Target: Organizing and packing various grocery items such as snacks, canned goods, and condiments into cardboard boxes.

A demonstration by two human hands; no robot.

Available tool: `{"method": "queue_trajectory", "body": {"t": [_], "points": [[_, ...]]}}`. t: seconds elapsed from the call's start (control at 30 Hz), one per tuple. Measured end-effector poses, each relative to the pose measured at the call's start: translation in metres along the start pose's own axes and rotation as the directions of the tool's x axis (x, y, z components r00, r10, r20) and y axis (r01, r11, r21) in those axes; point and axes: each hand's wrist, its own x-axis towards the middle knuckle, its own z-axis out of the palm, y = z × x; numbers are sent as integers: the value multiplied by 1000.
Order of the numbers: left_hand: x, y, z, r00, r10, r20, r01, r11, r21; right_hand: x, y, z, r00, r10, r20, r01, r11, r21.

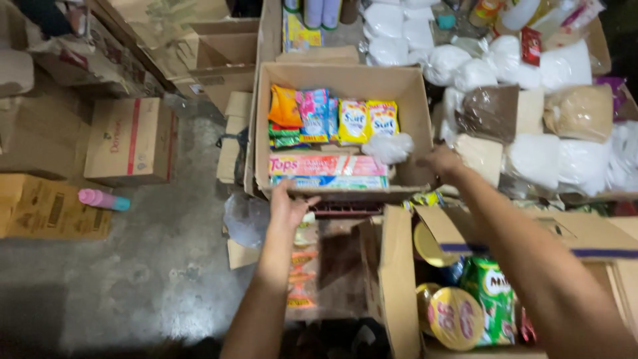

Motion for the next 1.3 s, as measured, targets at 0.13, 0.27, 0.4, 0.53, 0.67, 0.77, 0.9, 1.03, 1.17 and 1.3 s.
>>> {"method": "queue_trajectory", "body": {"t": [0.13,0.27,0.4,0.53,0.67,0.77,0.9,1.03,1.17,1.3], "points": [[-7,-19,-24,984,103,144,-85,989,-123,-6,1,10,998,27,-49,-23,998,65],[-8,-31,-30,947,200,250,-152,969,-197,-28,-3,11,994,1,-114,29,964,266],[-22,-23,-15,962,214,167,-180,964,-198,-37,-18,9,985,-84,-150,119,964,239],[-23,-20,-5,959,226,169,-194,963,-186,-38,-35,3,989,-61,-135,93,965,247],[-1,-10,-6,959,248,140,-225,961,-159,-27,-35,5,985,-90,-146,127,955,269],[-2,-3,2,959,250,133,-237,966,-108,-24,-35,6,979,-130,-157,172,940,294],[-5,2,8,966,201,161,-191,979,-73,-19,-33,10,970,-157,-185,205,939,278],[-5,6,14,981,161,109,-156,986,-51,-18,-31,13,951,-164,-263,213,963,167],[1,-2,5,980,178,89,-175,984,-35,-15,-28,13,933,-175,-314,221,968,117],[-20,-2,35,987,110,-115,-127,981,-148,0,-29,7,957,-69,-283,92,994,66]]}}
